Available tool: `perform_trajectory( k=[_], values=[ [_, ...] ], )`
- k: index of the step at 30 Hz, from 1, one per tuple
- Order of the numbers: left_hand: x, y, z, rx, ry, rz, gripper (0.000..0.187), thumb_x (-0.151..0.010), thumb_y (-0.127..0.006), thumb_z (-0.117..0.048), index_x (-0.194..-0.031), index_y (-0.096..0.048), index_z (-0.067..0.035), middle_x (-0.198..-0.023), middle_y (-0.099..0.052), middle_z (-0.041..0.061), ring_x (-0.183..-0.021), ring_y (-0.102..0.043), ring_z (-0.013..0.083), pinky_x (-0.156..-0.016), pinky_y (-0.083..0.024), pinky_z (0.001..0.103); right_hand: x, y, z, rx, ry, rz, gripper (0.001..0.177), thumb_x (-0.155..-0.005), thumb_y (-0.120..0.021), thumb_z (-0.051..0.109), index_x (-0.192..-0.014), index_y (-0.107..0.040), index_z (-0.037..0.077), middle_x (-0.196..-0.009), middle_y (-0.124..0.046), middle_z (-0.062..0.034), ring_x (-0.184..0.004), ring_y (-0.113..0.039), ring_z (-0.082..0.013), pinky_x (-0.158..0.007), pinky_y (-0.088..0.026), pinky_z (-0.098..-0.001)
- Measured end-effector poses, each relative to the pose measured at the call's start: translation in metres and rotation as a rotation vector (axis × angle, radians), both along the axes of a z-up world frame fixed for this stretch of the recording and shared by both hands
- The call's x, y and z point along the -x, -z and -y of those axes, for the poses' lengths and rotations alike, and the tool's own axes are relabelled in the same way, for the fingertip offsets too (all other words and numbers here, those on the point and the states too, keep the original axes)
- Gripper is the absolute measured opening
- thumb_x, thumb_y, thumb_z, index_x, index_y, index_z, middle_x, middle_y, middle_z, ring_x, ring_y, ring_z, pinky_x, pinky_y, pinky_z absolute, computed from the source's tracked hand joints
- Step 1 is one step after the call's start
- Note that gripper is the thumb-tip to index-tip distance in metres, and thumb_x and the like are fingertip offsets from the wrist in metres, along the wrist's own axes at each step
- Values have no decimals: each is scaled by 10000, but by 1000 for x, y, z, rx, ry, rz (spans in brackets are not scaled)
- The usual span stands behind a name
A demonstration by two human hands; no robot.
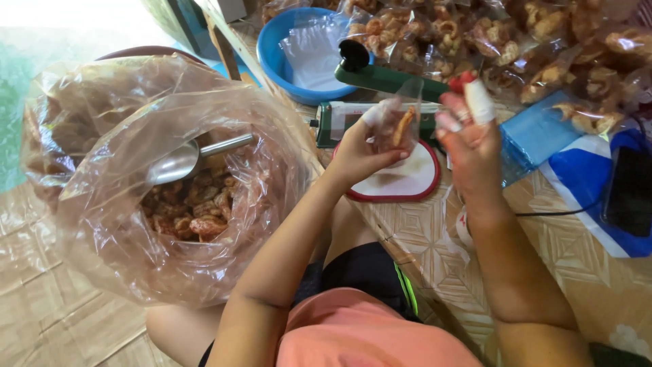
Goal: Manually packaging chicharron by scooping them into small plastic bags and sealing the bags with a heat sealer.
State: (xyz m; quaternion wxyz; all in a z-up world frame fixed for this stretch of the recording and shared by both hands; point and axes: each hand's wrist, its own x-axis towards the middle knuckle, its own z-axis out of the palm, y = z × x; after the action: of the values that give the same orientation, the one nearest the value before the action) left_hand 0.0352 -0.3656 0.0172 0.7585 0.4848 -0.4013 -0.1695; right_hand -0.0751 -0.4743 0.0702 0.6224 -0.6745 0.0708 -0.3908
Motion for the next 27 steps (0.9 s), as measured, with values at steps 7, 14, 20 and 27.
perform_trajectory(
  k=[7,14,20,27],
  values=[
    [-1,3,10,258,57,-150,636,-729,-770,-243,-1276,-476,-101,-1265,-504,123,-1174,-486,281,-985,-392,407,-13,19,-6,60,-77,57,574,-816,-550,-111,-1336,-349,24,-1178,-496,-197,-1015,-527,-228,-894,-471,-322],
    [4,-11,11,357,55,-160,327,-852,-593,-9,-1172,-525,10,-1098,-590,160,-1049,-578,236,-960,-428,358,-19,7,-16,112,-15,38,455,-866,-528,-91,-1291,-391,-6,-1104,-538,-203,-971,-552,-224,-880,-494,-350],
    [8,-8,14,325,62,-195,349,-814,-634,26,-1152,-554,0,-1076,-599,175,-1019,-595,266,-936,-444,389,-17,15,3,210,54,10,507,-819,-594,-137,-1279,-442,11,-957,-587,-164,-862,-578,-171,-800,-515,-316],
    [5,-27,5,220,-109,-46,307,-813,-626,4,-1113,-569,-26,-934,-627,91,-874,-618,150,-839,-492,300,-8,-4,6,260,64,-57,537,-785,-623,-161,-1276,-452,-27,-858,-576,-157,-806,-575,-145,-731,-505,-265]
  ],
)
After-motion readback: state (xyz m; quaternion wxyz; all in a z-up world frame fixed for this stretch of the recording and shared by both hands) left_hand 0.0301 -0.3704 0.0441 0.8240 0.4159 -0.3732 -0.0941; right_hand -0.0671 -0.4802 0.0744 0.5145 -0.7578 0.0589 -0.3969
